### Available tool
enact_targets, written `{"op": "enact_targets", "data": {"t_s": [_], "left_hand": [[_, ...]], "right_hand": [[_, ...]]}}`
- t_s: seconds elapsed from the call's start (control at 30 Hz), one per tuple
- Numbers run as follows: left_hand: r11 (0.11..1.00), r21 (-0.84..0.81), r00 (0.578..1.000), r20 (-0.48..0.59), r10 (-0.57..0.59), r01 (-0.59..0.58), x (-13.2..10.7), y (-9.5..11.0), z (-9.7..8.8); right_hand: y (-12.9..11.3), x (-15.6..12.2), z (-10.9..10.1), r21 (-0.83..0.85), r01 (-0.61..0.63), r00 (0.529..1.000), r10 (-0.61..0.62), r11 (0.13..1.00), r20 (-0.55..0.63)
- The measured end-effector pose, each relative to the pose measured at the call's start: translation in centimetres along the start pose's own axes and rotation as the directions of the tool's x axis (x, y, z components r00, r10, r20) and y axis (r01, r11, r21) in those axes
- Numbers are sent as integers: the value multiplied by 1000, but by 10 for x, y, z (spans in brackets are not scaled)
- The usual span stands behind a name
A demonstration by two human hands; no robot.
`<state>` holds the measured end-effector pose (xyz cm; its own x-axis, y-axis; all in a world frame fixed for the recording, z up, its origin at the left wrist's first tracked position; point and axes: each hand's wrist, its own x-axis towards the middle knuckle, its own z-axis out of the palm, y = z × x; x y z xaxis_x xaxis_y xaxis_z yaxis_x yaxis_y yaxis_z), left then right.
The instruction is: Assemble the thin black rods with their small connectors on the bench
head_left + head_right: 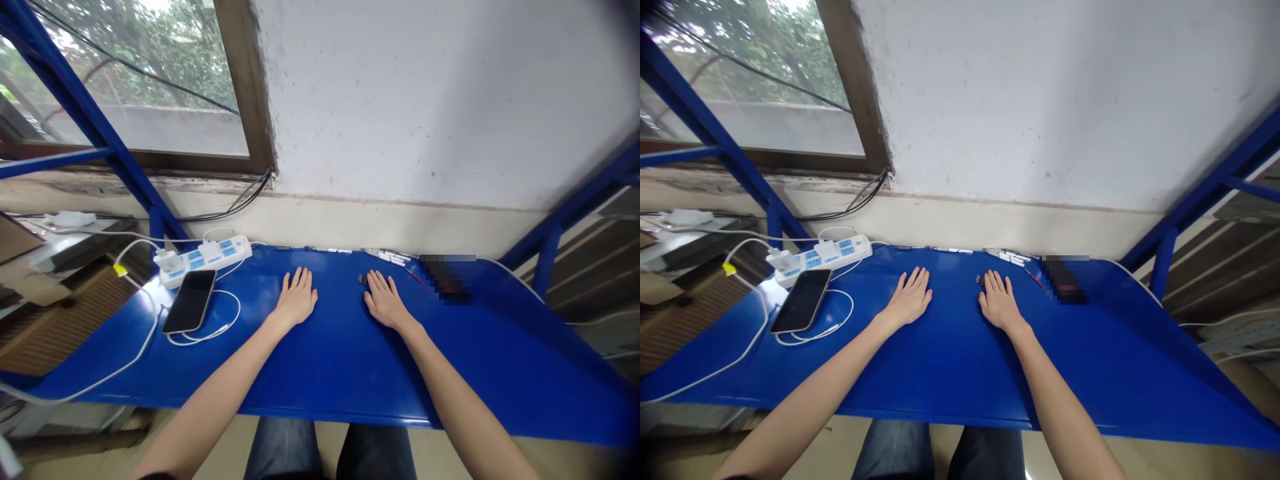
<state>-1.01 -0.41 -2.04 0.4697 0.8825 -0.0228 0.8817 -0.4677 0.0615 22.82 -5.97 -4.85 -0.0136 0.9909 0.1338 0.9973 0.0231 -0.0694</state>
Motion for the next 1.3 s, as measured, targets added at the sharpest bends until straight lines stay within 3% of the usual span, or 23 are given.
{"op": "enact_targets", "data": {"t_s": [0.17,0.57,0.8,1.3], "left_hand": [[999,-6,992,-118,34,-35,0,-1,0],[993,-101,968,-248,41,-68,2,-14,-11],[994,-92,971,-237,29,-52,1,-13,-12],[982,-157,969,-238,61,-101,2,-6,-11]], "right_hand": [[-4,-1,-1,65,27,996,-22,998,-89],[3,-1,-13,154,18,965,24,988,-262],[4,-2,-18,127,-119,956,148,985,-254],[9,-1,-13,158,-75,957,116,985,-267]]}}
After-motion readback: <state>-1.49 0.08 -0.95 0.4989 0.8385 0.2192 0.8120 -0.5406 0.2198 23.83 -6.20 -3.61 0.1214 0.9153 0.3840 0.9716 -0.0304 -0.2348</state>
